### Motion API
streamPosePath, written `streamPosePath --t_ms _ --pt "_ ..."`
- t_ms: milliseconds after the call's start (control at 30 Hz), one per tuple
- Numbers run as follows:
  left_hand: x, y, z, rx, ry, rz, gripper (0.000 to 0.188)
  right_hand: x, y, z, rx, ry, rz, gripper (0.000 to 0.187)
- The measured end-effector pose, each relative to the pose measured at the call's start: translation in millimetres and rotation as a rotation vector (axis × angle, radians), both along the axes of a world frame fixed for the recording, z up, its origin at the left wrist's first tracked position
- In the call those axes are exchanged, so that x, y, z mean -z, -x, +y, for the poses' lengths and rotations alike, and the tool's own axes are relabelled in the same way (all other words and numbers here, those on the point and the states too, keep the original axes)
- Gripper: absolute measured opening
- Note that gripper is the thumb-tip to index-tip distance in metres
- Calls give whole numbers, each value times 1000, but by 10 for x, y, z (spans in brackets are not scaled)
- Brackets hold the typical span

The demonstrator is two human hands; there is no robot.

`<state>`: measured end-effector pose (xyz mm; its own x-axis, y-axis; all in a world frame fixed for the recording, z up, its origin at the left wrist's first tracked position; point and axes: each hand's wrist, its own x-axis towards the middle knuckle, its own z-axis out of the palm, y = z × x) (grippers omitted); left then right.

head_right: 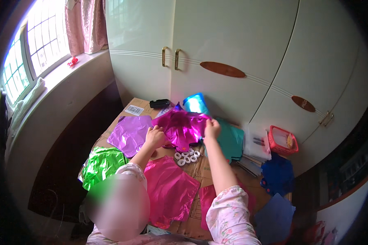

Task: Folding various colorful plastic items on a cardboard surface.

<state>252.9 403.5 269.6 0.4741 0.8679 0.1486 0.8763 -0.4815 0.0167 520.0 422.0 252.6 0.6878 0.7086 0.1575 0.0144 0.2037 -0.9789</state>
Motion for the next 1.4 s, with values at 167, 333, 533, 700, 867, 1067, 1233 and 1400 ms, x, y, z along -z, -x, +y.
streamPosePath --t_ms 167,333,533,700,867,1067,1233,1400 --pt "-89 20 -3 -76 146 34 55 -457 -740 -117 227 -83 -166 17" --pt "-137 43 -52 -81 181 23 64 -1003 -993 -425 478 -242 -344 20" --pt "-21 61 -58 -92 137 -4 64 -1442 -356 -689 214 -122 -971 6" --pt "-210 284 -267 -102 68 -139 59 -1797 228 -467 89 -252 -1187 12" --pt "-508 1124 -412 -229 -78 -143 46 -2094 1265 -424 2 -815 -1395 9" --pt "-458 1726 -637 -300 -109 -143 38 -917 2266 -525 -531 -1091 -1946 3" --pt "-254 1939 -864 -301 6 -54 39 -113 2437 -574 -838 -793 -1876 10" --pt "-122 2071 -945 -316 23 -67 38 -156 2480 -621 -1062 -545 -1775 15"
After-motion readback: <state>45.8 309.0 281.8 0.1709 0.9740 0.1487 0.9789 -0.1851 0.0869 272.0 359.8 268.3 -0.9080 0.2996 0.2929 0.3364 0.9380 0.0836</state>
